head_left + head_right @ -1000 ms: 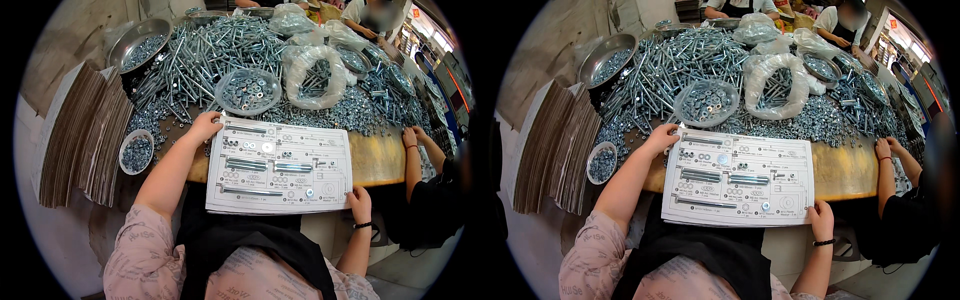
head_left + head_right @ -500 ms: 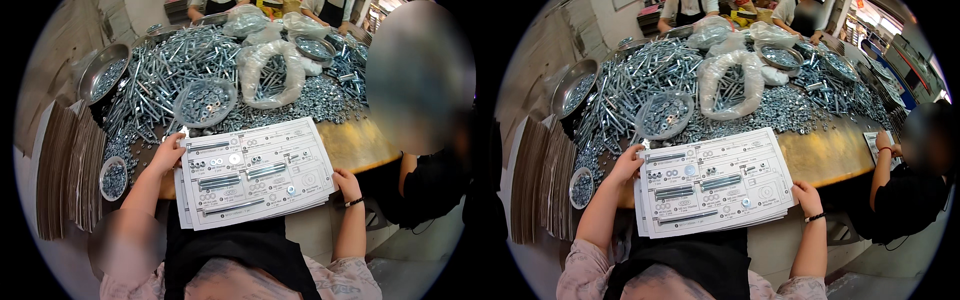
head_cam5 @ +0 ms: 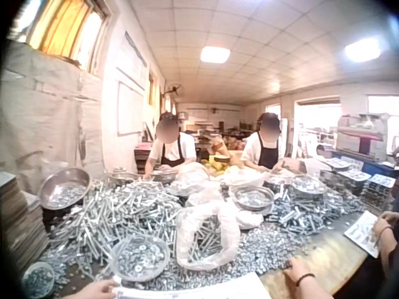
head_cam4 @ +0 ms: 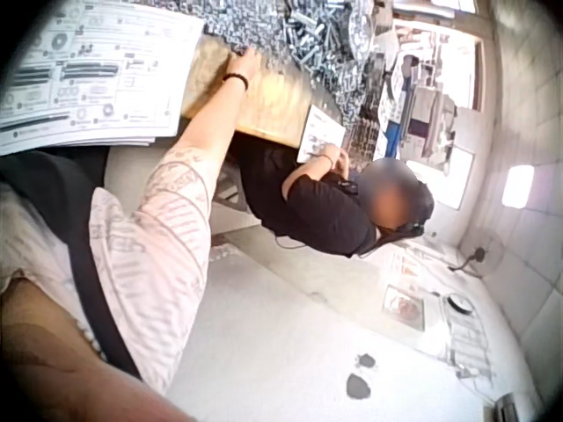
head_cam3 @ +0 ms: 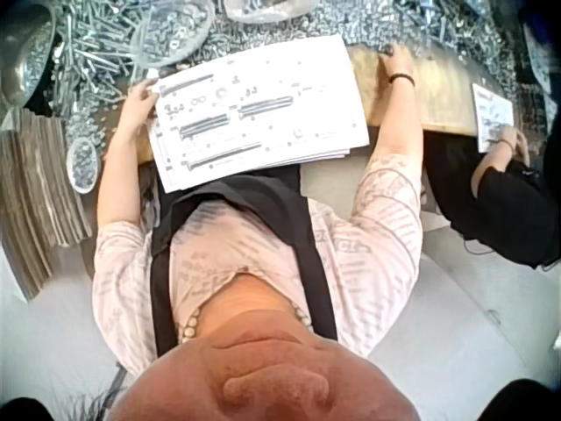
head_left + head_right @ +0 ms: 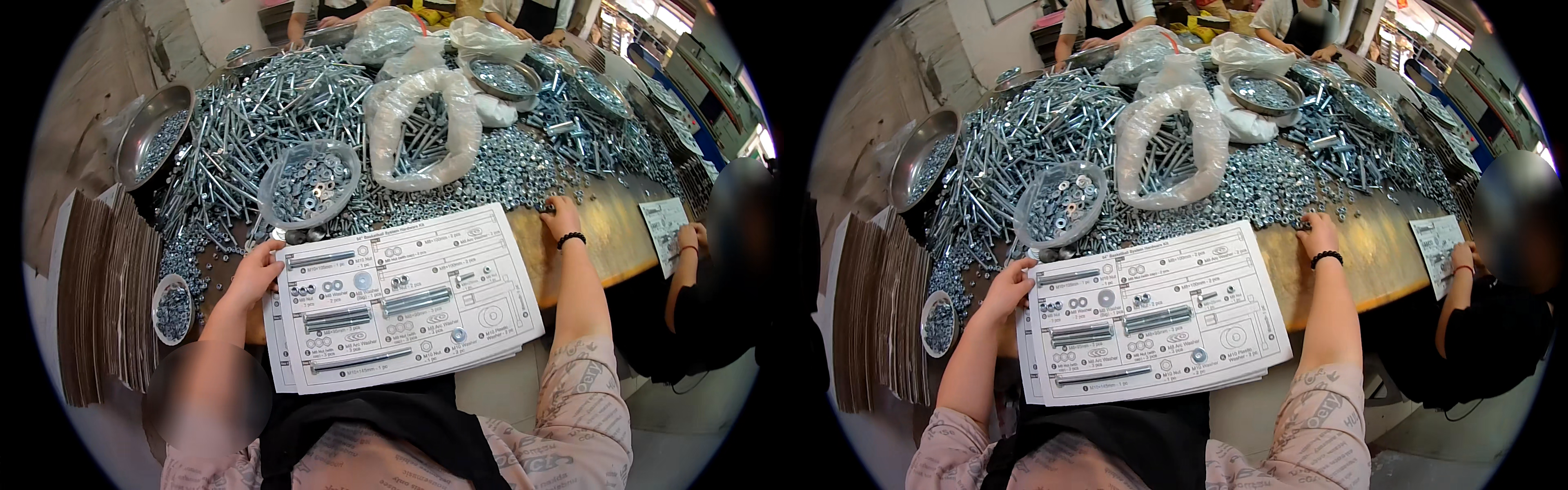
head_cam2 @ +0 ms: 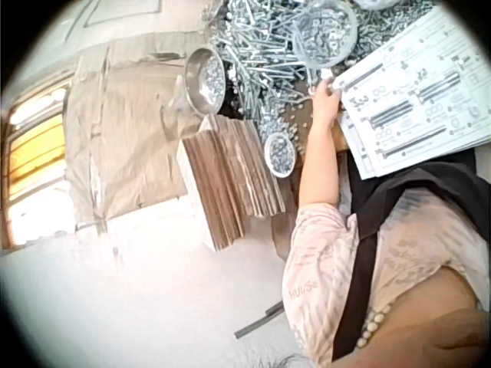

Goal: The person sorts metal fasteners, including bolts, nuts, and washers, from a large pile on a table. They pick items by hand and place them onto a printed sheet with designated slots, organizing them into groups.

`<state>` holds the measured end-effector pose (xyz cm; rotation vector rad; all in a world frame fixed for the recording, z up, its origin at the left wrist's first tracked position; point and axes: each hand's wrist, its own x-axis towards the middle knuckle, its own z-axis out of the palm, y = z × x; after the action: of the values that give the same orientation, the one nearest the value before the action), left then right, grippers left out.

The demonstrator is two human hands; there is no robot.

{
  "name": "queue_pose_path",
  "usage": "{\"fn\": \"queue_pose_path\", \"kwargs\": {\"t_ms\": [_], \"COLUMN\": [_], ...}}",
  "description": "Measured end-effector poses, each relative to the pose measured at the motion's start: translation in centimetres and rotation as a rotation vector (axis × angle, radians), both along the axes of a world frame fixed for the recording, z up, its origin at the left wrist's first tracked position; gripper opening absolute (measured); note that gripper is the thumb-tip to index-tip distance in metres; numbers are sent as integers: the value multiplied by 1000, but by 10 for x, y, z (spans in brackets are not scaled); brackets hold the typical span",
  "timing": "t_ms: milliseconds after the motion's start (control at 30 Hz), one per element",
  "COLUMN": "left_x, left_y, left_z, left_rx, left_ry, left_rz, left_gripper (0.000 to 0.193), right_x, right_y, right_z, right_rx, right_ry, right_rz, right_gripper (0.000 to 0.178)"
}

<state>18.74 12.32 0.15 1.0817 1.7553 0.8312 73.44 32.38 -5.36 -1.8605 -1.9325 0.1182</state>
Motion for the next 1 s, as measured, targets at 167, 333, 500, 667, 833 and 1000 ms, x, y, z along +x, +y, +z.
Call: {"fn": "queue_pose_path", "kwargs": {"t_ms": [167,333,500,667,833,1000], "left_x": [3,1,3,0,1,3], "left_y": [-1,-1,-1,1,-3,-1], "left_z": [1,-2,-2,-4,-3,-4], "left_rx": [-19,-2,-3,1,-4,18], "left_ry": [-3,-29,14,8,9,-23], "left_rz": [28,16,35,23,27,22], "left_gripper": [34,35,35,35,35,35], "right_x": [-1,-2,-5,0,-14,-16], "right_y": [10,8,-2,-5,-16,-19], "right_z": [5,1,10,-3,6,9], "right_rx": [-100,-92,-263,-64,-113,-119], "right_ry": [-44,-13,115,103,62,-10], "right_rz": [92,135,218,132,106,121], "right_gripper": [26,21,17,16,19,20]}}
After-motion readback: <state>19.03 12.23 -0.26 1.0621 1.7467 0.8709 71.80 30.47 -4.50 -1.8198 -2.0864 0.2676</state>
